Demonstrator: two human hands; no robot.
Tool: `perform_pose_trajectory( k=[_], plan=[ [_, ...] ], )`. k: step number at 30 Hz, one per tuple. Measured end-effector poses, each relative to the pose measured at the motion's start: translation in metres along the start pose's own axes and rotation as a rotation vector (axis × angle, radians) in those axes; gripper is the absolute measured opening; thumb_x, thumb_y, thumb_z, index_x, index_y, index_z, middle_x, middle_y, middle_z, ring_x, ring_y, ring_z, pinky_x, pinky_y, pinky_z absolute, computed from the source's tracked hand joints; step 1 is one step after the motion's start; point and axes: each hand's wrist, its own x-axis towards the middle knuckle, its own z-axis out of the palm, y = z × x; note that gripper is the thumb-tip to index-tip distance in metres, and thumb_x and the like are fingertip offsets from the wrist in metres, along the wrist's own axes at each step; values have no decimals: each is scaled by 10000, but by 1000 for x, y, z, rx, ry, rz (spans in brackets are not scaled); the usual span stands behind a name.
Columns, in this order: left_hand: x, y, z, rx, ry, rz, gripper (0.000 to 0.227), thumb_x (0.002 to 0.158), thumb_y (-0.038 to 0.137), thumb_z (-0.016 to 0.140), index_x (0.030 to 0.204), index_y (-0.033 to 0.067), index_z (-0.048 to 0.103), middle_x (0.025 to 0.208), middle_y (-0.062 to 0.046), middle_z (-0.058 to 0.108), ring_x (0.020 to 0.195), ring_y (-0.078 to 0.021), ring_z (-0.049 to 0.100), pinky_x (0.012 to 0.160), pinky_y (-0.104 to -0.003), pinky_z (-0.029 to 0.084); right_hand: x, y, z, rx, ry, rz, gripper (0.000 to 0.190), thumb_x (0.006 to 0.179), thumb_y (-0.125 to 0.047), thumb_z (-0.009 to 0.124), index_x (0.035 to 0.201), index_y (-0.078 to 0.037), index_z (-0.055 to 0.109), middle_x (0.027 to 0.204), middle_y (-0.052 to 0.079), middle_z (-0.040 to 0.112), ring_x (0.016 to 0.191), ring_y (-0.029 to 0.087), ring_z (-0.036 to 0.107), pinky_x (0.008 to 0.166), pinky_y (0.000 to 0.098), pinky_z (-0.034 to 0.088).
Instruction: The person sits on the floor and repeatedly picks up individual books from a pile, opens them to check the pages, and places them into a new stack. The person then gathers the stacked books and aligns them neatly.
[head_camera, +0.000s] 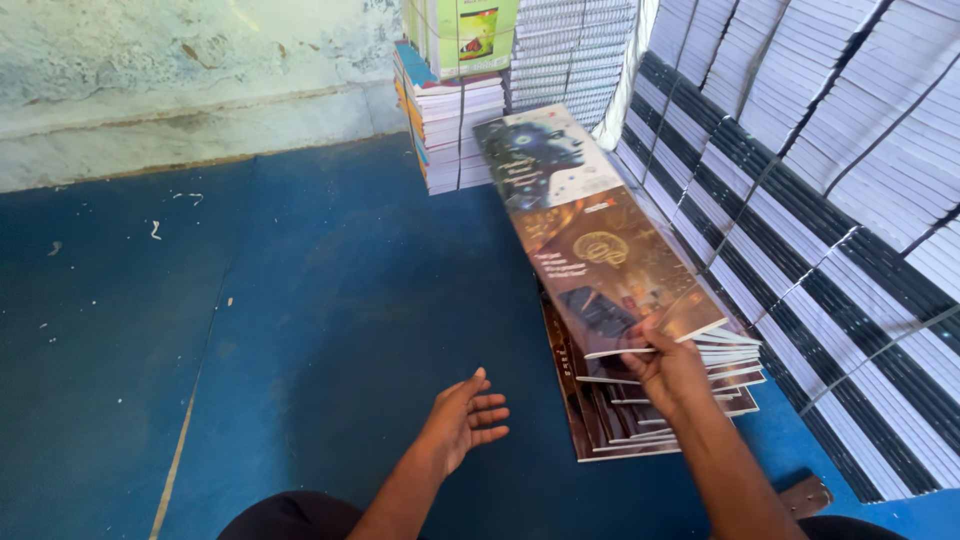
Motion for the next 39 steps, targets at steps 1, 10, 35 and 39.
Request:
perform_pose_trajectory(
  k=[1,10,35,39],
  plan=[
    [-1,1,0,7,2,1,653,963,472,542,1388,-21,480,1207,-231,627,1072,-294,697,838,-426,662,3,-3,-3,6,19,-10,151,1026,-143,557,1023,-11,630,867,76,664,725,161,679,623,297,621],
    [-6,4,2,34,9,-7,626,953,451,570,1369,-10,489,1145,-199,634,994,-264,701,808,-418,658,45,-16,-60,200,101,-39,124,1049,-111,560,1014,-5,613,914,95,672,774,159,693,678,258,643],
    [-3,4,5,120,41,-48,571,936,395,602,1347,6,526,1156,-172,652,1022,-254,692,804,-404,653,144,-84,-147,47,291,195,156,1020,-127,666,1066,20,639,902,90,668,741,116,693,587,128,570],
    [-1,1,3,138,61,-54,540,937,395,605,1317,17,540,1155,-170,652,1010,-252,693,798,-397,649,138,-79,-148,-60,286,179,166,971,-170,714,1035,-18,695,908,83,723,691,98,686,497,93,511]
  ],
)
